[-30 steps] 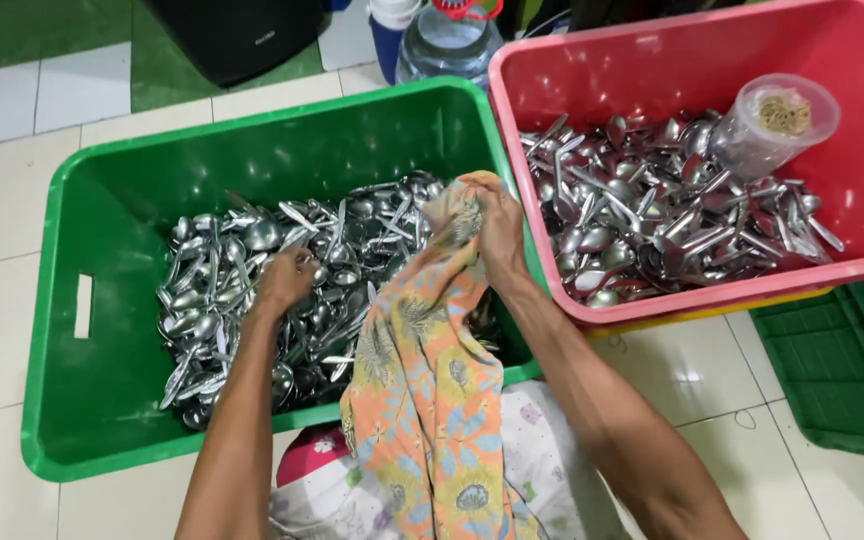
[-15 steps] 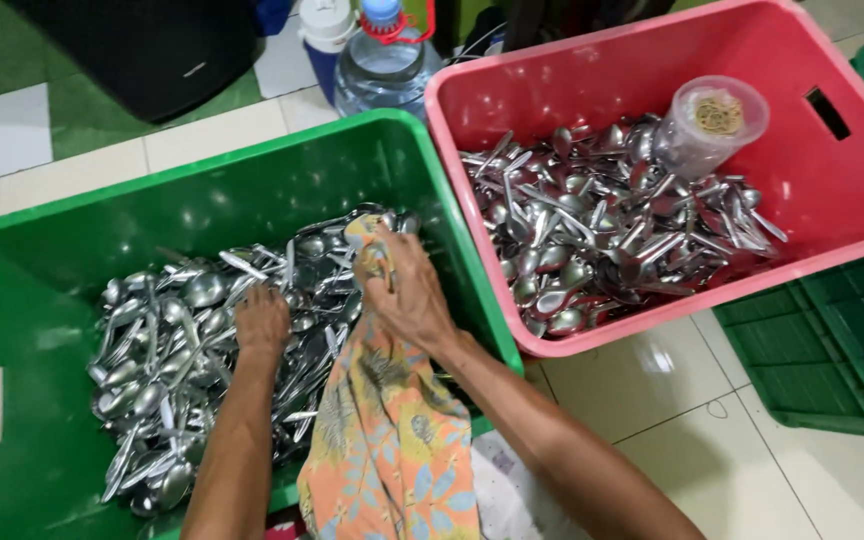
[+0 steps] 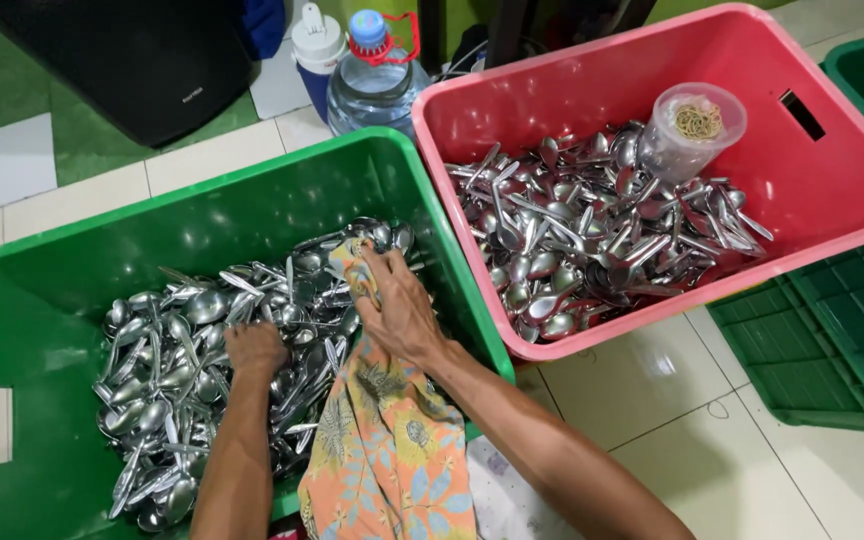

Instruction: Polishing metal spoons with a cloth and transferring them between bins.

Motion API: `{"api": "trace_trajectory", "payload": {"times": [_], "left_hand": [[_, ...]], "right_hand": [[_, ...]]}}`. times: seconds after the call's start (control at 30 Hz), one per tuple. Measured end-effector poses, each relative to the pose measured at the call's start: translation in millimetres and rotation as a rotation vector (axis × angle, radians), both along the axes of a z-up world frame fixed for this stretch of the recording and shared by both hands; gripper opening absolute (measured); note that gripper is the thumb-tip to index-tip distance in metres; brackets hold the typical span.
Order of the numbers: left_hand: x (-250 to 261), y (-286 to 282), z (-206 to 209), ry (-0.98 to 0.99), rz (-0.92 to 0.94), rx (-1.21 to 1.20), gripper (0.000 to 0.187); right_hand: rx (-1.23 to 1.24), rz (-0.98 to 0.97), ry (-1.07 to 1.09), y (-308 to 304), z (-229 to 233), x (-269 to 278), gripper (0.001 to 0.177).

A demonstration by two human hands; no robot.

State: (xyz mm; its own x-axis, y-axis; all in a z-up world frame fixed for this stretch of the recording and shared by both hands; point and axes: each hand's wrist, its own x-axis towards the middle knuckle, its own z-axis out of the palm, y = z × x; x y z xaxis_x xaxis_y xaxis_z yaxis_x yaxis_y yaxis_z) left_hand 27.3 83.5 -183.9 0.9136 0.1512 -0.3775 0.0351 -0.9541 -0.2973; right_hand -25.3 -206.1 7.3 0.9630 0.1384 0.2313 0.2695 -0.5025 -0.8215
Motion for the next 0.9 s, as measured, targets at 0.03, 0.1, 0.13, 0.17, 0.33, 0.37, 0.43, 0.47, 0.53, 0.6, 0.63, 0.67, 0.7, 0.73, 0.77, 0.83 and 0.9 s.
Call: {"api": "trace_trajectory", "payload": {"times": [0.03, 0.1, 0.13, 0.17, 0.33, 0.37, 0.43, 0.47, 0.53, 0.6, 0.63, 0.67, 0.7, 0.73, 0.77, 0.83, 0.9], "left_hand": [[-0.3, -7.0, 17.6, -0.005, -0.002, 0.001, 0.041], [-2.2, -20.2, 52.9, 0.092, 0.138, -0.132, 0.056], [-7.1, -25.2, 62.2, 0.087, 0.138, -0.131, 0.056], [-11.0, -31.1, 72.0, 0.104, 0.168, -0.166, 0.052], [4.7, -13.6, 35.8, 0.076, 0.23, -0.219, 0.04], [6.7, -11.2, 32.3, 0.032, 0.216, -0.165, 0.032], [5.6, -8.4, 25.9, -0.006, 0.207, -0.104, 0.027], [2.6, -8.0, 24.3, -0.108, 0.178, -0.067, 0.03], [6.0, -6.7, 34.2, -0.235, 0.155, -0.031, 0.034], [-2.7, -4.7, 46.7, -0.389, 0.226, -0.282, 0.033], [-21.6, -30.6, 83.7, -0.389, 0.228, -0.277, 0.033], [-40.1, -54.2, 126.6, -0.427, 0.282, -0.485, 0.031], [-58.1, -74.4, 175.4, -0.47, 0.339, -0.696, 0.031], [-65.2, -80.5, 181.6, -0.477, 0.346, -0.694, 0.031], [-76.9, -86.9, 185.7, -0.566, 0.286, -0.84, 0.029], [-92.6, -96.2, 179.4, -0.667, 0.232, -0.985, 0.028], [-94.2, -104.1, 159.6, -0.57, 0.331, -1.181, 0.024]], "right_hand": [[0.001, -0.002, -0.005, -0.2, -0.5, -0.8, 0.066], [-0.042, 0.019, -0.107, 0.2, -1.5, -2.2, 0.062], [-0.04, 0.018, -0.112, 1.2, -5.6, -2.7, 0.062], [-0.066, 0.027, -0.127, 1.4, -8.9, -1.9, 0.063], [-0.104, 0.024, -0.177, 0.6, -11.8, -1.1, 0.061], [-0.118, 0.021, -0.205, 0.0, -13.5, -1.7, 0.061], [-0.126, 0.023, -0.224, -0.2, -17.7, -4.6, 0.061], [-0.138, 0.019, -0.216, 0.3, -19.1, -6.9, 0.06], [-0.151, 0.022, -0.232, 1.2, -21.8, 0.8, 0.059], [-0.16, 0.019, -0.23, 2.5, -33.8, 2.5, 0.057], [-0.155, 0.021, -0.23, 1.9, -23.5, -4.5, 0.057], [-0.125, 0.045, -0.233, 1.7, -13.0, -11.0, 0.056], [-0.098, 0.076, -0.242, 1.7, -0.8, -12.4, 0.056], [-0.096, 0.084, -0.246, 5.1, 5.4, -14.4, 0.056], [-0.135, 0.145, -0.301, 8.4, 10.2, -20.5, 0.058], [-0.177, 0.218, -0.362, 20.4, 0.5, -26.5, 0.059], [-0.37, 0.268, -0.66, 35.7, -27.3, -21.3, 0.055]]}}
